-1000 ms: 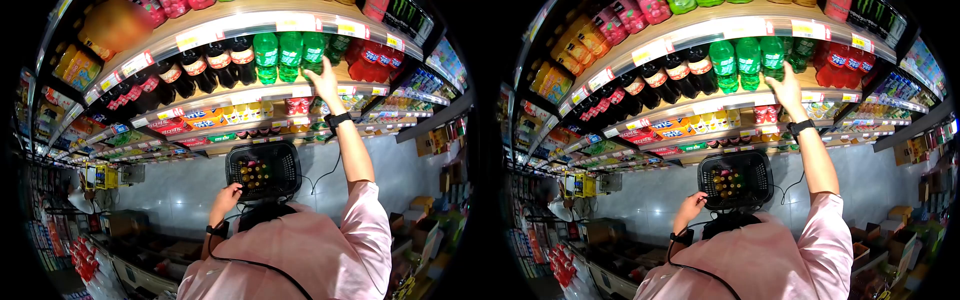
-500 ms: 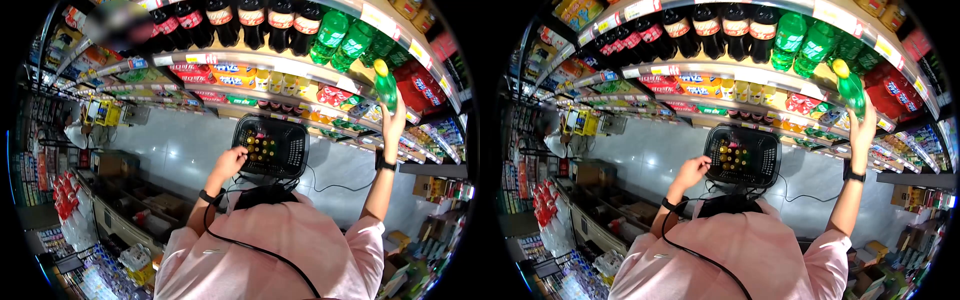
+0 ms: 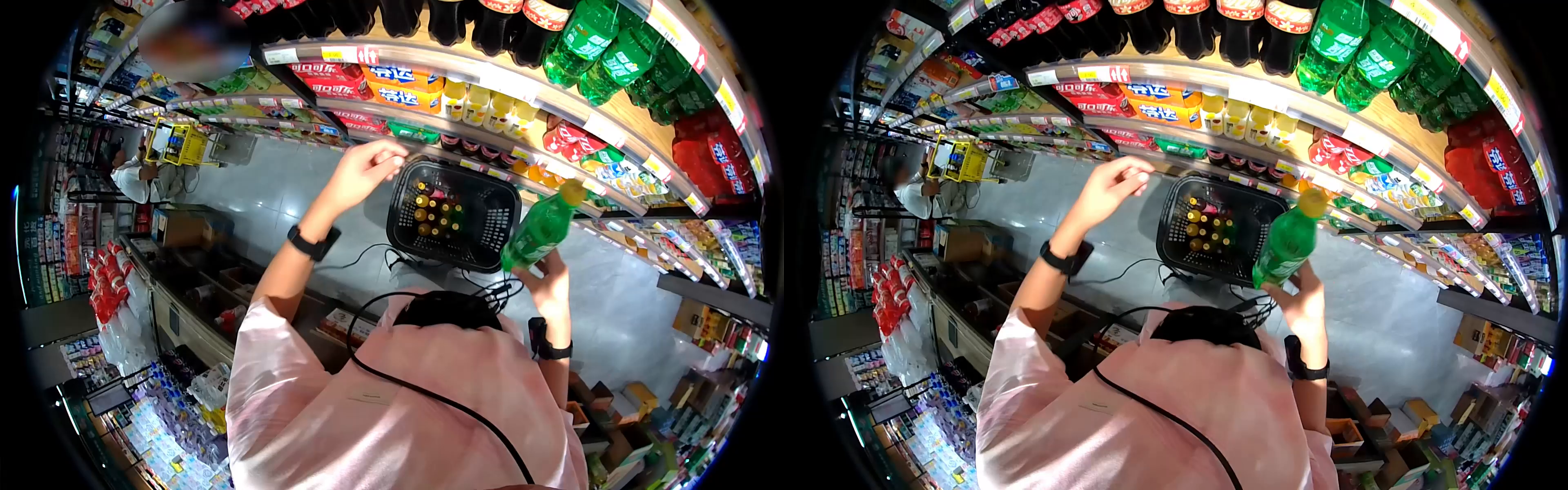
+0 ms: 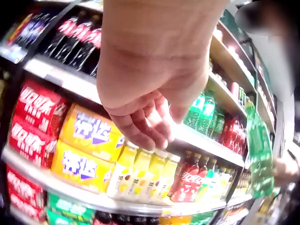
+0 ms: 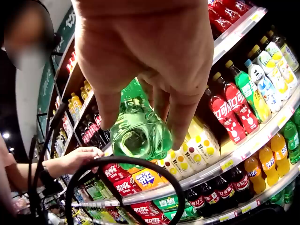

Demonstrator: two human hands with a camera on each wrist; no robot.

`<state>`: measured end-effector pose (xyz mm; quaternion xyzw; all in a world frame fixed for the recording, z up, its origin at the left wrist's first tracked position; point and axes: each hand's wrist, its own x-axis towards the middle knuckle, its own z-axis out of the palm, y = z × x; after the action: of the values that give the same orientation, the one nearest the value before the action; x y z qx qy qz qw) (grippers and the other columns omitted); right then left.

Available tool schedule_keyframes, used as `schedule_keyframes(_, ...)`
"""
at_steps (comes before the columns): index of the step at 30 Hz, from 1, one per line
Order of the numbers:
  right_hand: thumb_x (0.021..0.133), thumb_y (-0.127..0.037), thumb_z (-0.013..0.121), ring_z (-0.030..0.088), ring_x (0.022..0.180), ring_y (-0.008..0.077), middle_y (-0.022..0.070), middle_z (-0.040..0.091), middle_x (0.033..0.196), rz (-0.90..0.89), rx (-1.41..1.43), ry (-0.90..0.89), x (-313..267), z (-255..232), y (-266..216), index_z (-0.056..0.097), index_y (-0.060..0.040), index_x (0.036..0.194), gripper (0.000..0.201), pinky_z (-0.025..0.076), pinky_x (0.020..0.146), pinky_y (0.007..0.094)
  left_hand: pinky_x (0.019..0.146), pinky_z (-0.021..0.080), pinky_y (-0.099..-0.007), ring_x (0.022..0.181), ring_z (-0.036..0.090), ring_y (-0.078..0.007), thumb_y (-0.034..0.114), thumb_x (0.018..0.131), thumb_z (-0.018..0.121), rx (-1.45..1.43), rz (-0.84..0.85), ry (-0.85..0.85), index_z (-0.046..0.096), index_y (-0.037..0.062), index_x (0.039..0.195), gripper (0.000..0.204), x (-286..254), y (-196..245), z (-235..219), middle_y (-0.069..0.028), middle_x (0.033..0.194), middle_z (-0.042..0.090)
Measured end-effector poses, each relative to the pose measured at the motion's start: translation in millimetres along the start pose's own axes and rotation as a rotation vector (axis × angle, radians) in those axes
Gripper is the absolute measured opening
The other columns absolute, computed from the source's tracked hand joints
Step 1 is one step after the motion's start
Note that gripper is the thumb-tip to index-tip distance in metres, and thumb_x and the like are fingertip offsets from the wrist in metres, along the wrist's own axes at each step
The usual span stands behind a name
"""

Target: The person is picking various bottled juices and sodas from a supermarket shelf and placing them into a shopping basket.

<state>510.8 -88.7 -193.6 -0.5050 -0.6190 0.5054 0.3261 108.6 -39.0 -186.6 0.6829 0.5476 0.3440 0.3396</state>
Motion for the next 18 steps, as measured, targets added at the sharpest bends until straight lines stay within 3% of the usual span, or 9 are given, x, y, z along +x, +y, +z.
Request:
schedule_keyframes(3,0.077,0.002,0.08,0.068,0.108,0.0215,0.0152,0.071,0.114,0.088,0.091,-0.089,0.3,8.3,-0.8,0.054,0.0038,0.132,0.061,0.052,0.1,0.037,0.063,0.052,-0.0241,0.073,0.064,-0.0092,0.012,0.103,0.057,-0.53,-0.234,0.054,0.064,0.0018,0.123,0.024,-27.1,-12.0,1.0,-0.0033,0.088,0.07)
schedule_keyframes(5,0.078,-0.001,0.079,0.068,0.108,0.0223,0.0157,0.071,0.116,0.189,0.032,-0.185,4.6,12.6,-3.9,0.053,0.0024,0.134,0.062,0.052,0.097,0.0365,0.062,0.052,-0.0245,0.066,0.061,-0.0093,0.011,0.099,0.06,-0.623,-0.361,-0.077,0.055,0.0041,0.138,0.04,-35.0,29.7,18.4,-0.0029,0.084,0.066)
schedule_keyframes(7,0.074,-0.003,0.081,0.069,0.108,0.027,0.0193,0.07,0.119,0.148,0.005,-0.293,13.1,20.9,5.2,0.054,-0.0001,0.135,0.067,0.051,0.094,0.0364,0.058,0.051,-0.0294,0.064,0.063,-0.0132,0.017,0.093,0.072,-0.483,-0.132,-0.099,0.056,0.0079,0.137,0.048,-37.9,59.2,48.3,-0.0061,0.089,0.07)
schedule_keyframes(9,0.073,-0.007,0.083,0.066,0.114,0.0329,0.021,0.067,0.124,0.015,-0.093,-0.327,23.5,38.1,24.9,0.054,-0.0015,0.137,0.071,0.05,0.098,0.0383,0.057,0.049,-0.0323,0.062,0.062,-0.0171,0.023,0.085,0.081,-0.153,-0.137,-0.199,0.057,0.0074,0.134,0.057,-33.0,93.3,52.4,-0.009,0.083,0.068)
schedule_keyframes(10,0.072,-0.01,0.084,0.061,0.118,0.0373,0.0211,0.064,0.128,-0.033,-0.195,-0.378,29.1,41.9,25.1,0.053,-0.002,0.139,0.074,0.048,0.101,0.0406,0.053,0.042,-0.026,0.056,0.052,-0.0084,0.019,0.078,0.085,-0.075,-0.096,-0.145,0.051,0.0085,0.144,0.075,-32.8,98.9,56.5,-0.0018,0.068,0.056)
schedule_keyframes(14,0.071,-0.008,0.084,0.061,0.118,0.0377,0.0199,0.063,0.131,-0.091,-0.237,-0.467,49.6,49.9,27.7,0.055,-0.003,0.139,0.074,0.048,0.101,0.0411,0.051,0.044,-0.0303,0.051,0.056,-0.0118,0.021,0.077,0.086,-0.16,-0.14,-0.086,0.06,0.0092,0.124,0.055,-45.1,58.8,73.5,-0.0035,0.067,0.059)
schedule_keyframes(16,0.072,-0.005,0.081,0.062,0.117,0.0367,0.02,0.065,0.128,-0.068,-0.119,-0.595,59.1,49.6,42.0,0.058,-0.0034,0.137,0.069,0.048,0.101,0.0408,0.052,0.046,-0.0366,0.053,0.063,-0.0239,0.023,0.08,0.082,-0.117,-0.14,-0.009,0.058,0.0074,0.114,0.044,-49.3,44.5,81.4,-0.0104,0.066,0.061)
schedule_keyframes(17,0.072,-0.005,0.081,0.062,0.117,0.0367,0.02,0.065,0.128,-0.056,-0.118,-0.606,58.7,49.6,53.8,0.058,-0.0034,0.137,0.069,0.048,0.101,0.0408,0.052,0.046,-0.0366,0.053,0.063,-0.0239,0.023,0.08,0.082,-0.125,-0.154,-0.009,0.058,0.0074,0.114,0.044,-49.3,35.9,87.0,-0.0104,0.066,0.061)
schedule_keyframes(18,0.073,-0.003,0.08,0.062,0.116,0.0364,0.0199,0.066,0.126,-0.081,-0.196,-0.548,58.5,51.0,71.0,0.059,-0.003,0.136,0.066,0.049,0.1,0.0403,0.054,0.047,-0.0403,0.058,0.064,-0.0315,0.024,0.083,0.08,-0.029,-0.146,-0.104,0.056,0.0065,0.11,0.04,-44.3,27.3,92.3,-0.014,0.067,0.061)
